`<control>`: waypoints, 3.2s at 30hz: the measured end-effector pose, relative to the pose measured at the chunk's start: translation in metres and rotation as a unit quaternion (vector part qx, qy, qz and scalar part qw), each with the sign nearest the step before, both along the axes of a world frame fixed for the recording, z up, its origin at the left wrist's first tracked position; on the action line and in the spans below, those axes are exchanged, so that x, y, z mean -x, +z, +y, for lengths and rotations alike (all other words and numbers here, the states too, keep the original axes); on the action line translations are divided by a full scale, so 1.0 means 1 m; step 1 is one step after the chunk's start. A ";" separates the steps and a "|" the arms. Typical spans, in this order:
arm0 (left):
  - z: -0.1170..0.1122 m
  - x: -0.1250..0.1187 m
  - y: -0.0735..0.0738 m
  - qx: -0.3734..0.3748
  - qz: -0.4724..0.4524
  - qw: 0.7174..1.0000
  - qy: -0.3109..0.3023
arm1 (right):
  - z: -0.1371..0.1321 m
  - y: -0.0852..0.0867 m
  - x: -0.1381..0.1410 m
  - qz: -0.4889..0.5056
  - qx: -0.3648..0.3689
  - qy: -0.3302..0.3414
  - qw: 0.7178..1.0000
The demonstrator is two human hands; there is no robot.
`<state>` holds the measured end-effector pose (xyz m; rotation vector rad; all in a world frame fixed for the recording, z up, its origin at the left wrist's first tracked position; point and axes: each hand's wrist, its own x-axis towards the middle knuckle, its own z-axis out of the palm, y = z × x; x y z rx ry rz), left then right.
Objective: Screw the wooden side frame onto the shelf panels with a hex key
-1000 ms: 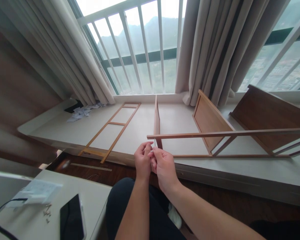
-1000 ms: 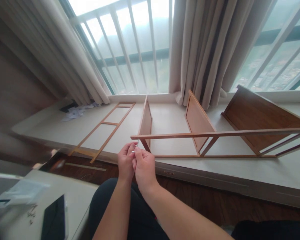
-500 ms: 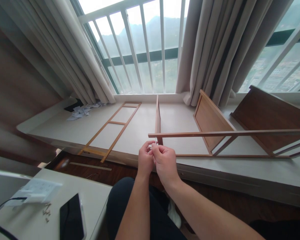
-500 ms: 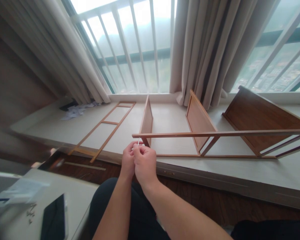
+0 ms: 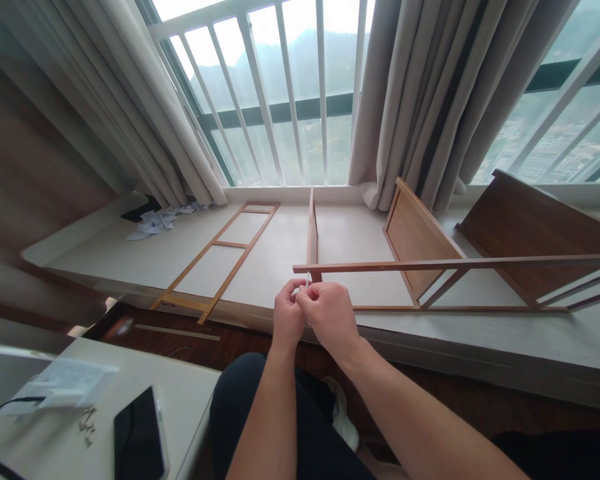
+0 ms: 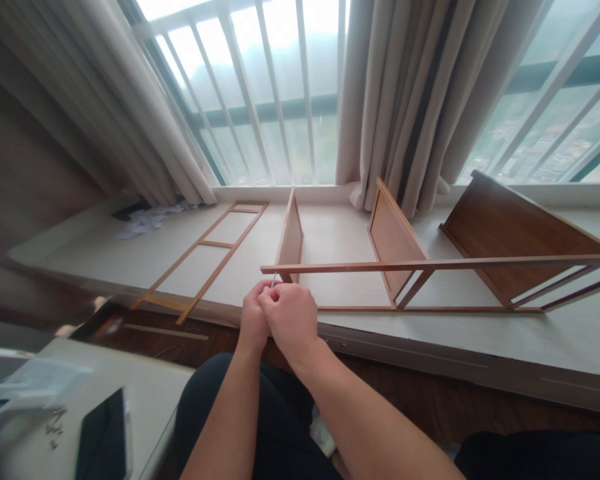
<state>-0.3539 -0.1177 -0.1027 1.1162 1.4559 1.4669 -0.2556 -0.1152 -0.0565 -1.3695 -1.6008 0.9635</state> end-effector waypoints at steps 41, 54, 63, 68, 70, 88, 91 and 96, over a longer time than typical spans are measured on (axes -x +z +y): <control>0.014 0.015 -0.019 0.068 0.053 0.996 -0.036 | -0.036 -0.068 -0.011 0.208 0.082 0.115 0.968; 0.017 0.025 -0.064 0.189 0.263 0.940 -0.104 | -0.019 -0.181 -0.003 0.262 0.255 0.058 0.929; 0.021 0.029 -0.064 0.222 0.321 0.913 -0.117 | -0.007 -0.201 0.000 0.255 0.273 0.068 0.925; 0.023 0.029 -0.065 0.229 0.339 0.903 -0.131 | -0.008 -0.204 0.000 0.253 0.260 0.062 0.930; 0.024 0.029 -0.065 0.229 0.343 0.901 -0.135 | -0.009 -0.204 0.000 0.252 0.255 0.061 0.932; 0.023 0.027 -0.063 0.222 0.350 0.899 -0.144 | -0.009 -0.201 -0.002 0.199 0.212 0.058 0.955; 0.023 0.027 -0.062 0.224 0.350 0.898 -0.146 | -0.008 -0.197 -0.004 0.176 0.201 0.061 0.962; 0.022 0.025 -0.059 0.230 0.351 0.896 -0.147 | -0.009 -0.193 -0.006 0.137 0.180 0.060 0.972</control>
